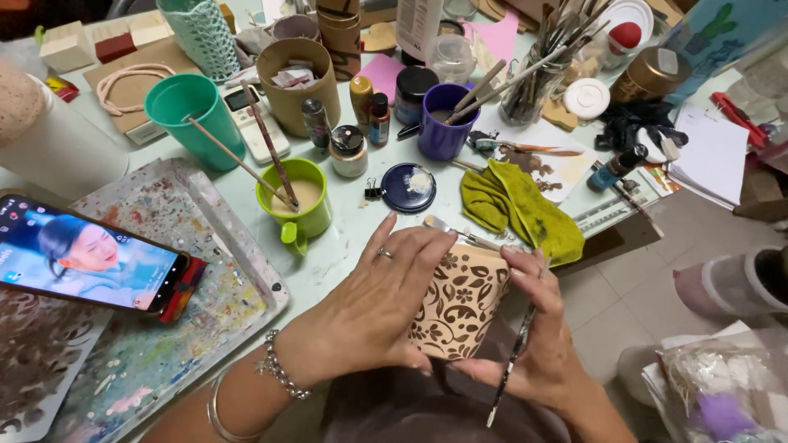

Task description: Painting intricate floral patterns on a ceramic pot using a fine brush

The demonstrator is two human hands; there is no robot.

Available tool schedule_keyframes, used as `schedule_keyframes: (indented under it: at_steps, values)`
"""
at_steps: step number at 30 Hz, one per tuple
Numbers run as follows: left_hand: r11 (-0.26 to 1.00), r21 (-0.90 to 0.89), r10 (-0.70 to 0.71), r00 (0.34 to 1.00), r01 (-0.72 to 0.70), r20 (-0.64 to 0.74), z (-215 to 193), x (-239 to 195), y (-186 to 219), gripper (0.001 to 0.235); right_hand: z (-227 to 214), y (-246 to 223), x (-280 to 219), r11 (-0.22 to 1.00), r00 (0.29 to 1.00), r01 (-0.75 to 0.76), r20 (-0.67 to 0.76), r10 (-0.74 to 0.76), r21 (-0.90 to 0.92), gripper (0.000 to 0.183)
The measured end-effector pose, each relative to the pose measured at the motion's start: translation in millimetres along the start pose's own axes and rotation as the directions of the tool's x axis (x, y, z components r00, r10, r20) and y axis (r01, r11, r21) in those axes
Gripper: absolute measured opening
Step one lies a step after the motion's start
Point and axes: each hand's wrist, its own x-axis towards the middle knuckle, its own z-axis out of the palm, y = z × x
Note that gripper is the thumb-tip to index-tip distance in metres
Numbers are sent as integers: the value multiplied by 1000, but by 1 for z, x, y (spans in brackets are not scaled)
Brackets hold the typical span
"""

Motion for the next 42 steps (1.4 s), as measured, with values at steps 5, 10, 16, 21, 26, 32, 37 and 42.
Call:
schedule_keyframes:
  at_steps: [5,10,16,21,26,32,37,42]
  values:
    - [999,10,-31,999,31,-7,14,-14,-1,118,1,9,-7,999,995,-21,100,24,-31,96]
    - [995,70,-65,998,65,-1,23,-20,3,116,7,9,-4,999,992,-28,126,24,26,95]
    - [995,94,-34,993,45,-117,26,-19,6,120,5,8,-8,997,993,-73,100,70,28,93]
    - [998,6,-60,989,62,-136,27,-19,6,117,9,3,-16,983,942,-119,-330,68,-136,39]
    - [997,6,-70,989,71,-129,24,-17,6,110,7,-25,-5,967,875,-199,-414,250,163,20]
    - [998,19,-51,990,54,-131,24,-17,6,107,10,-11,7,897,872,-110,-392,294,428,5]
    - [1000,-4,-15,992,15,-122,19,-16,5,107,6,-19,34,822,906,-121,-276,320,557,8]
    - [998,69,18,994,-10,-111,15,-14,3,111,7,-18,33,853,934,-169,-196,299,494,12]
